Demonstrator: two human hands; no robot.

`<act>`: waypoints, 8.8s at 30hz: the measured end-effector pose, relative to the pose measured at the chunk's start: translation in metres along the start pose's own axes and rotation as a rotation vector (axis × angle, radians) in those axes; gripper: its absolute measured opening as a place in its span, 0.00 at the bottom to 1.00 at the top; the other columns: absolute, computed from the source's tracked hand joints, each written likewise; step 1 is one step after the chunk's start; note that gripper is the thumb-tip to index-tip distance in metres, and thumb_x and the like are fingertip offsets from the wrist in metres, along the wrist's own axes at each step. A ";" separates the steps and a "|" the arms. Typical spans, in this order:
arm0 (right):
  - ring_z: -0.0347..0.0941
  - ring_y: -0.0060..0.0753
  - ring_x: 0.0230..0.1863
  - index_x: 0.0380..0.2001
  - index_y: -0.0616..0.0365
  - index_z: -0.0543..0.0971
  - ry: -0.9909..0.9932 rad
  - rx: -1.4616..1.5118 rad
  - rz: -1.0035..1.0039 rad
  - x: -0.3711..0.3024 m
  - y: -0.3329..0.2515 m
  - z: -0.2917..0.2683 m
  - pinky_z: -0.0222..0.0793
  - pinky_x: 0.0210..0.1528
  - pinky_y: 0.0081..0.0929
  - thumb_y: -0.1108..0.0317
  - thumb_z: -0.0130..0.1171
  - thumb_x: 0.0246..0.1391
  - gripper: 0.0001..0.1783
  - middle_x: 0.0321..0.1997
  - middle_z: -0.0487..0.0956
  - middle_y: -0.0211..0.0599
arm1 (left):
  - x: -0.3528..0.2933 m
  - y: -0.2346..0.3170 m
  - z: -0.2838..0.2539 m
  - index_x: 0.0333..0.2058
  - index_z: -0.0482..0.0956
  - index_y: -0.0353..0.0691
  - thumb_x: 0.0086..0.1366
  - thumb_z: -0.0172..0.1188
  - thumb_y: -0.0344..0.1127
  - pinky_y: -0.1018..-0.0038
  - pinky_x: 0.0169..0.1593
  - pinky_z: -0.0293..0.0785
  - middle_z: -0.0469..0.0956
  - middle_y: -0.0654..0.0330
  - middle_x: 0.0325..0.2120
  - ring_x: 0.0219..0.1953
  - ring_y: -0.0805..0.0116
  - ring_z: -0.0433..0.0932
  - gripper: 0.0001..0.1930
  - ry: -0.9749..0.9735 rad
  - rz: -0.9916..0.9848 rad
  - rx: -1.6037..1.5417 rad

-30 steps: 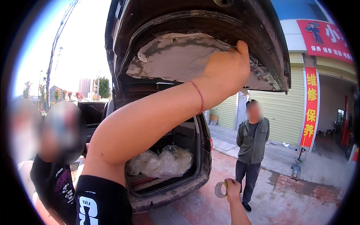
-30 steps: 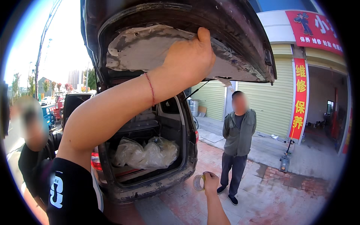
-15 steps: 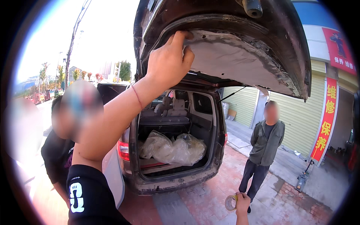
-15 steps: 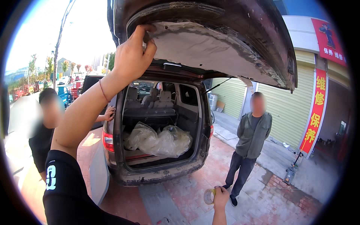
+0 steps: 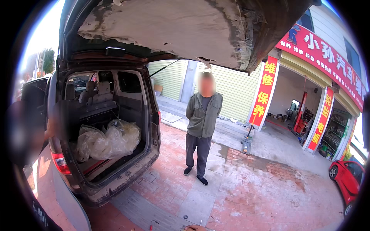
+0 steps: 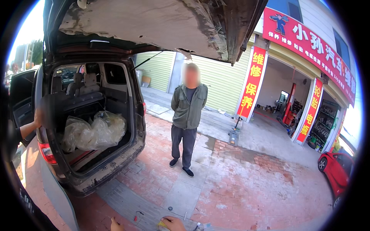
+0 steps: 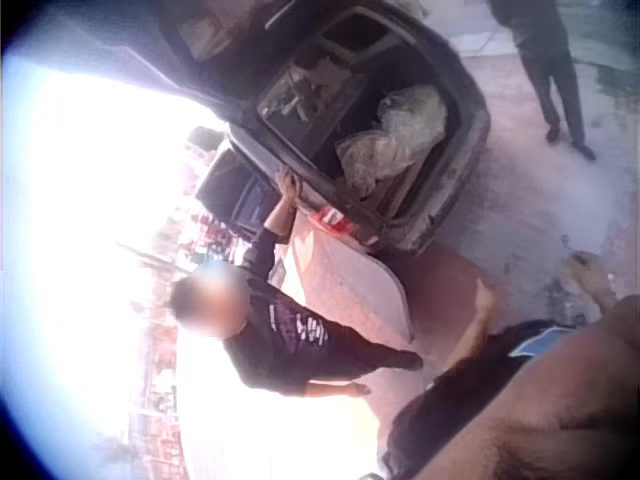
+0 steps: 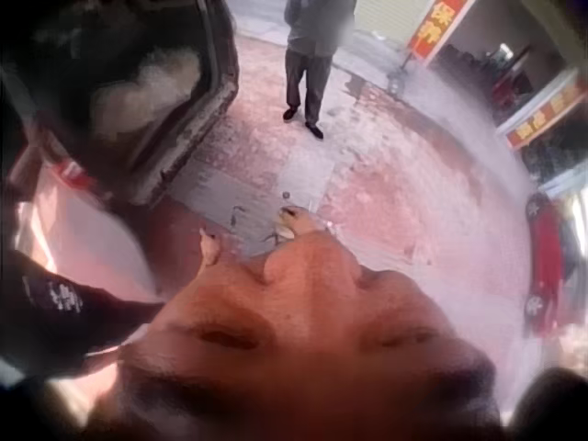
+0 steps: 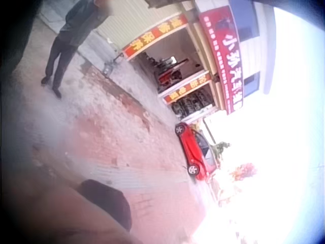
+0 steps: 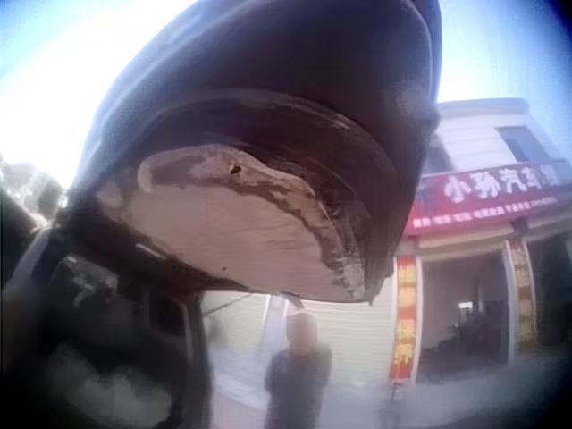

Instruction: The person applies yellow tape to the underside of an open car trunk lid, smoothing it along the edges and seams. The person then picks up a black plastic trunk liner panel, aligns it, and prepares to install it into the trunk.

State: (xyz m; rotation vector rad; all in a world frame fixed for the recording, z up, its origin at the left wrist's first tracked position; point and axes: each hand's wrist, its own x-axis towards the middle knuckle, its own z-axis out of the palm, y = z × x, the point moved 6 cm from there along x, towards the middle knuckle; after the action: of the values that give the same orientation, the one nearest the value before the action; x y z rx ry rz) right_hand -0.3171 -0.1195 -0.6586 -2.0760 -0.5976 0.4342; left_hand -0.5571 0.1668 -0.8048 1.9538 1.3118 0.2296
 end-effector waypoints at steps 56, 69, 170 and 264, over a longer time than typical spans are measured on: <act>0.78 0.32 0.45 0.59 0.58 0.76 0.011 -0.137 0.137 0.038 -0.068 0.171 0.75 0.48 0.32 0.57 0.61 0.66 0.24 0.50 0.82 0.42 | 0.086 0.168 -0.065 0.35 0.82 0.40 0.63 0.64 0.38 0.61 0.37 0.77 0.82 0.52 0.32 0.34 0.49 0.82 0.09 -0.614 0.767 -0.453; 0.84 0.38 0.38 0.60 0.59 0.74 -0.300 -0.271 0.598 0.159 -0.223 0.220 0.77 0.41 0.32 0.52 0.70 0.56 0.34 0.38 0.85 0.50 | 0.224 0.167 -0.126 0.37 0.76 0.36 0.64 0.63 0.29 0.62 0.33 0.75 0.78 0.49 0.30 0.30 0.49 0.79 0.06 -0.617 0.606 -0.649; 0.83 0.44 0.27 0.27 0.50 0.88 1.549 -2.756 0.382 0.673 -0.877 -0.053 0.79 0.29 0.39 0.48 0.63 0.59 0.18 0.24 0.84 0.39 | 0.521 1.040 -0.378 0.47 0.76 0.35 0.64 0.66 0.35 0.69 0.41 0.78 0.82 0.52 0.35 0.36 0.62 0.83 0.16 -1.256 1.759 -2.371; 0.82 0.38 0.24 0.28 0.48 0.86 1.615 -2.917 0.343 0.529 -0.865 -0.018 0.76 0.24 0.35 0.48 0.67 0.56 0.16 0.23 0.84 0.35 | 0.417 0.979 -0.443 0.48 0.74 0.38 0.55 0.67 0.32 0.60 0.52 0.75 0.73 0.52 0.46 0.48 0.52 0.74 0.21 0.510 2.047 -2.255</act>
State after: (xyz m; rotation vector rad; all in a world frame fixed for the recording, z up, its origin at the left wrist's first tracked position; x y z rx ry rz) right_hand -0.0876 0.5781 0.0412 0.9259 -0.3941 1.3137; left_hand 0.1018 0.5565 0.0565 0.1732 -1.2409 1.8874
